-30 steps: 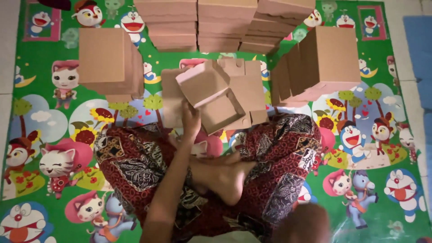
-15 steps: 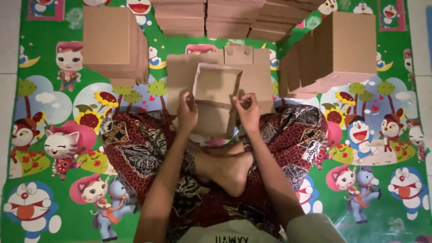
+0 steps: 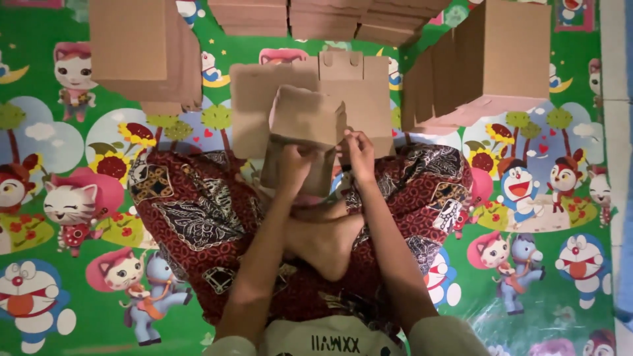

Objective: Folding flat cardboard cutouts into small boxes and stacking them.

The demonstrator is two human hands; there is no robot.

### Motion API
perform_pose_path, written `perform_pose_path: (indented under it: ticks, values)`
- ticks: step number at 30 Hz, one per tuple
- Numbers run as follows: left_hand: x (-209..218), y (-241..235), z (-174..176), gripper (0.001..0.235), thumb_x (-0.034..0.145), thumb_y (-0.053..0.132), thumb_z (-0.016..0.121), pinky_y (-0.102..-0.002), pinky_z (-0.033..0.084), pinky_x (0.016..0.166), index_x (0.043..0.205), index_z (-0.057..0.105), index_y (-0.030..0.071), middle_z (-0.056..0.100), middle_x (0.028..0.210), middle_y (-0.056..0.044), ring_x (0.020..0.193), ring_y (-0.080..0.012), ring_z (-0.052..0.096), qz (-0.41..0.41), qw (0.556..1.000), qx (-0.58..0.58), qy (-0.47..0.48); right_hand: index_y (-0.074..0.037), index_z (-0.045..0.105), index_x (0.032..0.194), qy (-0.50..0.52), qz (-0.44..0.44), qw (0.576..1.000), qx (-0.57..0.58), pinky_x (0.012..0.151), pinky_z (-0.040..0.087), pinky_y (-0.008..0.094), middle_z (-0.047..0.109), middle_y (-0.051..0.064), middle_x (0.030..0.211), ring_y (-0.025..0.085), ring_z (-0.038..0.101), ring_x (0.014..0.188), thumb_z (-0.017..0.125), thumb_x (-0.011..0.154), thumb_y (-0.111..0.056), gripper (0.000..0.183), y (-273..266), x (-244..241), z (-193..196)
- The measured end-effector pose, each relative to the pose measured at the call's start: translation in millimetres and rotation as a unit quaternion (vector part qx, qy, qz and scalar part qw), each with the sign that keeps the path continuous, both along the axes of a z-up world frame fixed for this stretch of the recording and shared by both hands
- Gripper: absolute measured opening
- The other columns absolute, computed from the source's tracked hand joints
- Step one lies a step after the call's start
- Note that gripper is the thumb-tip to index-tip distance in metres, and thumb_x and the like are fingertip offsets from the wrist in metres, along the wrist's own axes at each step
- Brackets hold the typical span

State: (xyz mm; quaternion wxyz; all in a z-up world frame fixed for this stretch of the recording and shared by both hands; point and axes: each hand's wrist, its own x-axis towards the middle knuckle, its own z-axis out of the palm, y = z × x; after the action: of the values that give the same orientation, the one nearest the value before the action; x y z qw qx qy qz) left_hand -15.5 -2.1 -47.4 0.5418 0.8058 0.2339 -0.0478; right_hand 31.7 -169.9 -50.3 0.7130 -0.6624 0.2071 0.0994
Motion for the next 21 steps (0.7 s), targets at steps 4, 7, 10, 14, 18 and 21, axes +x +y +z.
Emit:
perform_pose_path:
  ticks: [4,7,10,14,18,21]
  values:
    - [3,-4,34,0.018,0.085,0.028,0.072,-0.045,0.057,0.076,0.088,0.078,0.010,0.076,0.083,-0.011,0.085,-0.0319,0.075,0.020,1.000,0.002,-0.011,-0.007,0.071,0.094,-0.011,0.014,1.000,-0.004,0.074,0.068,0.038,0.060,0.007,0.082,0.029,0.076,0.083,0.071,0.098,-0.031,0.024,0,-3,7]
    - [11,0,16,0.014,0.086,0.025,0.071,-0.041,0.058,0.071,0.086,0.079,0.012,0.076,0.079,-0.009,0.079,-0.0301,0.076,0.028,0.997,0.071,0.003,-0.005,0.070,0.096,-0.026,0.011,1.000,0.011,0.075,0.067,0.039,0.065,0.011,0.083,0.029,0.076,0.081,0.072,0.099,-0.029,0.024,5,1,-1]
    - [17,-3,7,0.015,0.084,0.026,0.071,-0.040,0.058,0.069,0.086,0.079,0.013,0.076,0.078,-0.009,0.078,-0.0286,0.076,0.014,0.996,0.090,-0.004,-0.003,0.070,0.095,-0.037,0.013,0.999,0.015,0.075,0.067,0.043,0.067,0.015,0.083,0.032,0.077,0.082,0.070,0.100,-0.029,0.026,2,2,-14]
    - [-4,17,3,0.015,0.079,0.021,0.070,-0.045,0.060,0.075,0.091,0.073,0.012,0.076,0.084,-0.010,0.085,-0.0309,0.075,-0.046,0.985,0.166,-0.007,-0.004,0.070,0.099,-0.029,0.015,0.999,0.017,0.076,0.067,0.046,0.064,0.018,0.089,0.036,0.076,0.084,0.068,0.101,-0.029,0.024,0,-1,-14]
    - [-21,52,25,0.013,0.084,0.010,0.070,-0.033,0.057,0.077,0.096,0.066,0.011,0.073,0.085,-0.007,0.085,-0.0205,0.071,0.037,0.988,0.009,-0.147,-0.008,0.064,0.112,-0.020,0.031,0.999,0.033,0.081,0.066,0.041,0.059,0.012,0.095,0.032,0.074,0.089,0.069,0.100,-0.033,0.028,5,2,-4]
    - [-22,95,78,0.008,0.090,0.006,0.067,-0.024,0.058,0.078,0.092,0.062,0.011,0.066,0.083,0.000,0.080,-0.0089,0.065,0.159,0.909,-0.327,-0.205,-0.009,0.060,0.122,-0.004,0.043,0.999,0.033,0.083,0.065,0.036,0.054,0.007,0.098,0.025,0.071,0.090,0.068,0.099,-0.038,0.037,11,1,12]
